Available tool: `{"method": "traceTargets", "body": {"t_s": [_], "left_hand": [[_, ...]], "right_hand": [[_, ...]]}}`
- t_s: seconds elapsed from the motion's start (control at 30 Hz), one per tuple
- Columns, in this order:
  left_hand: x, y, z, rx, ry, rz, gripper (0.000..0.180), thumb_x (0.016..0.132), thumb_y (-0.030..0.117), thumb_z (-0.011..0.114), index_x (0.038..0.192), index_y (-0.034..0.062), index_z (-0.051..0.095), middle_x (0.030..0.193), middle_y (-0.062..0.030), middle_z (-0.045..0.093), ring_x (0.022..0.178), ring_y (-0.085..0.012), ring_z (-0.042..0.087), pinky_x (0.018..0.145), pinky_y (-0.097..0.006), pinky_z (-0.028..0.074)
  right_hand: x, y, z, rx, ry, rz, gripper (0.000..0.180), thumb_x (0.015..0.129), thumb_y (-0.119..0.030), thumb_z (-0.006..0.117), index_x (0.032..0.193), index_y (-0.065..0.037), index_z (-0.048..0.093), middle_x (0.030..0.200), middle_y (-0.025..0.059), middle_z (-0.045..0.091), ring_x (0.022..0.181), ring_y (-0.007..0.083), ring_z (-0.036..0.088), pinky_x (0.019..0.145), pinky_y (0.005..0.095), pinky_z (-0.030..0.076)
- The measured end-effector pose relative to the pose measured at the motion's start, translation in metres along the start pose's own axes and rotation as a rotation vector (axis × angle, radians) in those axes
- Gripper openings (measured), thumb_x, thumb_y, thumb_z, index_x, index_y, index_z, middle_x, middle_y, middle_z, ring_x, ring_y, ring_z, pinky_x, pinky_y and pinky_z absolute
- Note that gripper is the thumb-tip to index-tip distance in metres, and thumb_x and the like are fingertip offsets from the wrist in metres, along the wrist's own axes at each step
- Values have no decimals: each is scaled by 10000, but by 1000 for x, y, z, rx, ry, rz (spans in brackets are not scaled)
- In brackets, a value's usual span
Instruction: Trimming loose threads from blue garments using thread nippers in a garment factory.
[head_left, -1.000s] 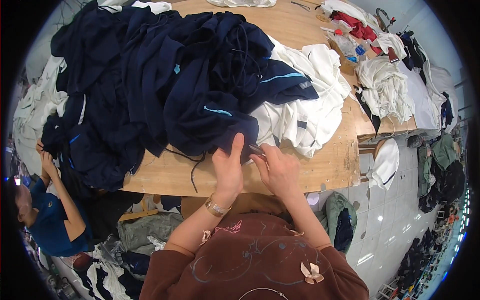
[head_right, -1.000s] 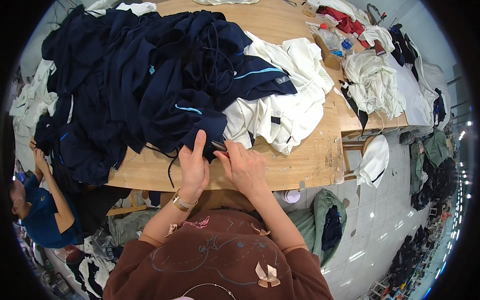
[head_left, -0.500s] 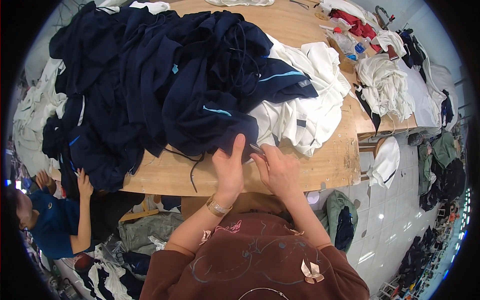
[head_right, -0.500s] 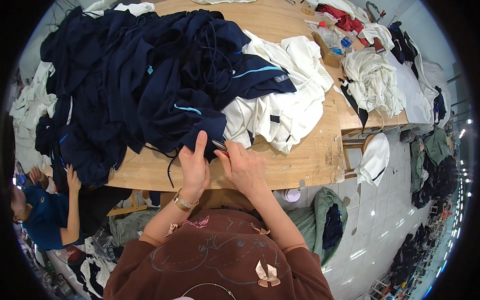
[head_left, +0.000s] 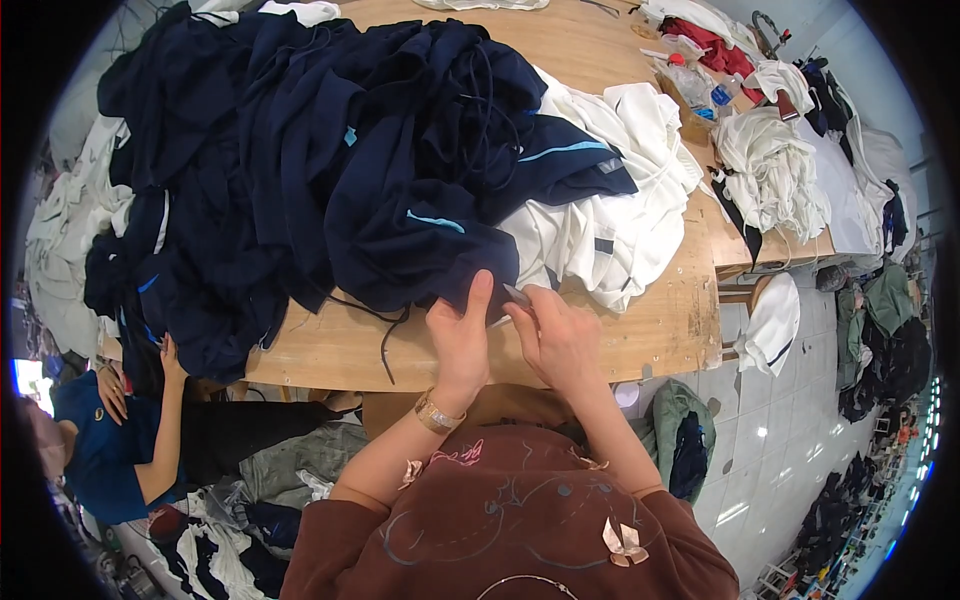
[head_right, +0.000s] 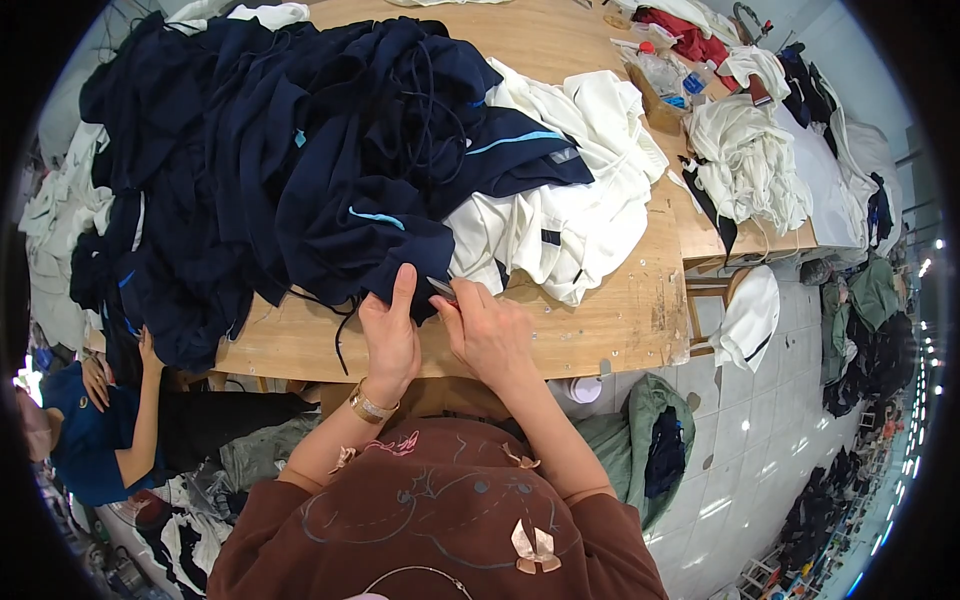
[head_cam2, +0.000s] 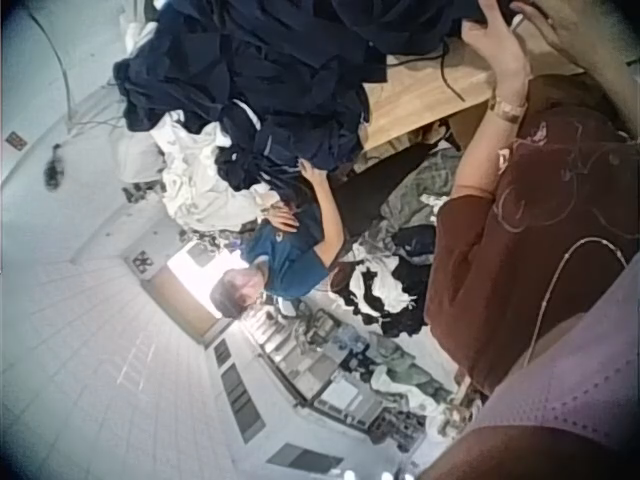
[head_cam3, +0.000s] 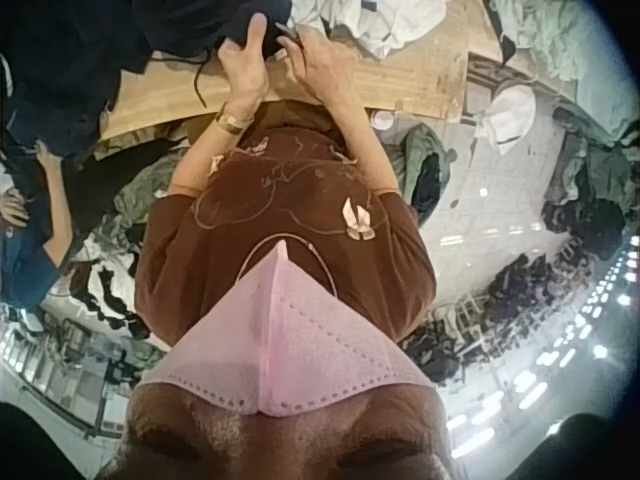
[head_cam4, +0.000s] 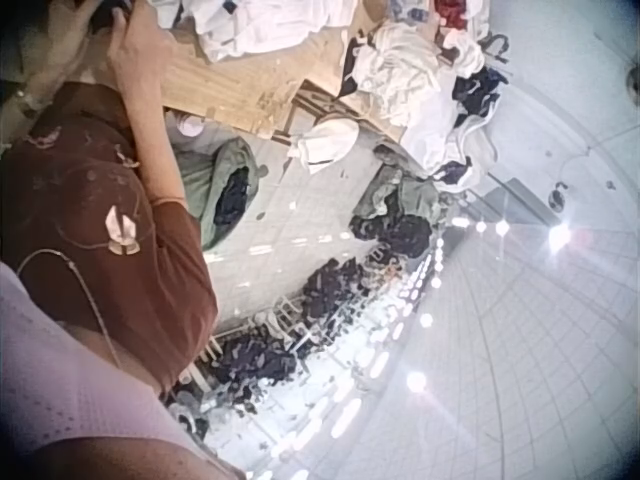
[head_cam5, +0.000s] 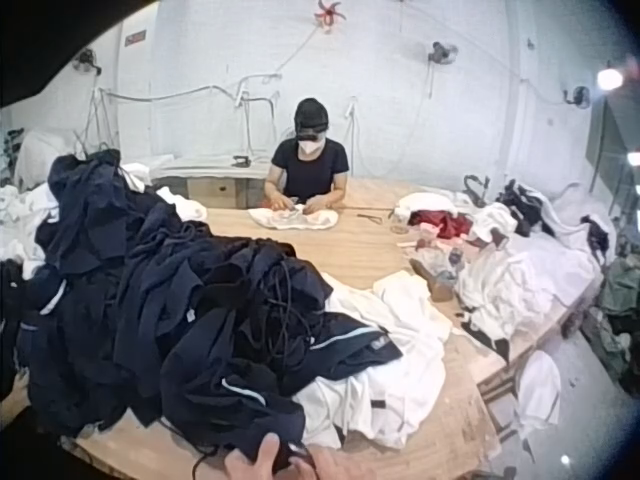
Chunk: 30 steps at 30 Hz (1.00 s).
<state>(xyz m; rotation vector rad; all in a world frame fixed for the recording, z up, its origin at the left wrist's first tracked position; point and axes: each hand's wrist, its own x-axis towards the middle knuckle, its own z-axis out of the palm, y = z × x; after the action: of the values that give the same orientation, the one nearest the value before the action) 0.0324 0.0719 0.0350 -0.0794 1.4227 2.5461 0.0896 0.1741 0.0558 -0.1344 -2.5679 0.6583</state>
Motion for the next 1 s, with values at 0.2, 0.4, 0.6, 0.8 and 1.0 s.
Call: {"method": "traceTargets", "body": {"t_s": [0.2,0.4,0.6,0.8,1.0], "left_hand": [[-1,1,-1,2,1,14,195,871,168,625,968,1,604,973,-4,603,863,-65,509,790,-223,408],[-1,0,1,4,-13,7,201,872,163,622,982,-5,601,986,-10,605,874,-67,515,803,-224,410],[-1,-1,-2,1,-16,-18,225,876,170,618,1008,-12,595,996,-15,605,884,-71,519,810,-232,415],[-18,18,-11,-61,-225,-124,378,849,166,645,1155,-16,518,1095,-45,571,1002,-113,513,886,-262,400],[-55,122,-43,-80,-816,-359,825,769,347,711,1370,-6,269,1370,-96,372,1251,-218,363,1055,-366,264]], "right_hand": [[0,5,-3,39,-46,59,198,821,-225,628,908,-61,558,701,77,612,549,254,590,475,345,422],[3,3,-5,32,-86,47,204,820,-233,630,912,-66,558,691,74,612,553,252,591,484,338,425],[3,12,2,109,-2,12,216,852,-254,592,917,-52,554,662,85,584,481,248,547,446,321,409],[11,40,11,1049,-278,807,257,929,-213,497,1130,-52,499,820,34,584,687,112,564,586,244,459],[21,17,36,1487,16,856,236,909,-284,547,1017,-74,546,529,-54,388,369,37,305,362,207,264]]}}
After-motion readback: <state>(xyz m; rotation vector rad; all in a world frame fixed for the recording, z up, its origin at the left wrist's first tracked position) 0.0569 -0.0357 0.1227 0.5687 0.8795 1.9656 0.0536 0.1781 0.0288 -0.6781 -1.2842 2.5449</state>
